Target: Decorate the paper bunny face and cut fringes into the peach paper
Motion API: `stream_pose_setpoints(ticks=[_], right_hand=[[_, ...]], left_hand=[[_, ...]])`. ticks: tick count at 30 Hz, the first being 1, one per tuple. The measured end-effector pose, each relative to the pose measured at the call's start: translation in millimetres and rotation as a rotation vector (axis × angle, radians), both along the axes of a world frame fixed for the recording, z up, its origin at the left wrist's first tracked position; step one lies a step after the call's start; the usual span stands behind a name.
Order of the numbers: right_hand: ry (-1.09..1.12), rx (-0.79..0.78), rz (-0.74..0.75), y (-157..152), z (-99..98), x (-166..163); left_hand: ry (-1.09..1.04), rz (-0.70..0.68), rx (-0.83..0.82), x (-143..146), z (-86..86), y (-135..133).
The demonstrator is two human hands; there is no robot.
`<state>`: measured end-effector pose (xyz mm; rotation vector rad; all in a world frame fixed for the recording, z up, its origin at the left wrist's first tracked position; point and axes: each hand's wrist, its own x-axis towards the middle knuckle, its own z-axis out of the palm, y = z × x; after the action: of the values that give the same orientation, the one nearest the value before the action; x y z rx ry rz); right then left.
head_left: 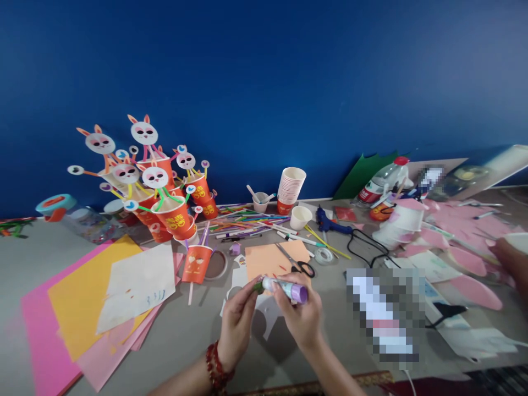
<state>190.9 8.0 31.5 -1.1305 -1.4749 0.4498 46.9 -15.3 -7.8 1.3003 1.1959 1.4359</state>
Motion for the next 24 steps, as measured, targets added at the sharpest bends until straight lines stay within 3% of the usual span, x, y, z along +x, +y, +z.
stream_pose_setpoints(ticks=[7, 16, 20, 24], right_hand=[[0.037, -0.037, 0.045, -2, -0.9, -3], [0.07, -0.045, -0.074, 0, -10.6, 16], [0.352, -0.21, -0.156, -2, -13.9, 29], [0.842, -0.473, 0.027, 2, -15.4, 39]], left_hand=[[0.019, -0.014, -0.016, 0, 1.0, 0], [-0.069, -0.075, -0.082, -2, -4.0, 6], [-0.215, -0.006, -0.189, 0, -14.0, 11], [-0.309, 0.034, -0.285, -2, -23.8, 13]])
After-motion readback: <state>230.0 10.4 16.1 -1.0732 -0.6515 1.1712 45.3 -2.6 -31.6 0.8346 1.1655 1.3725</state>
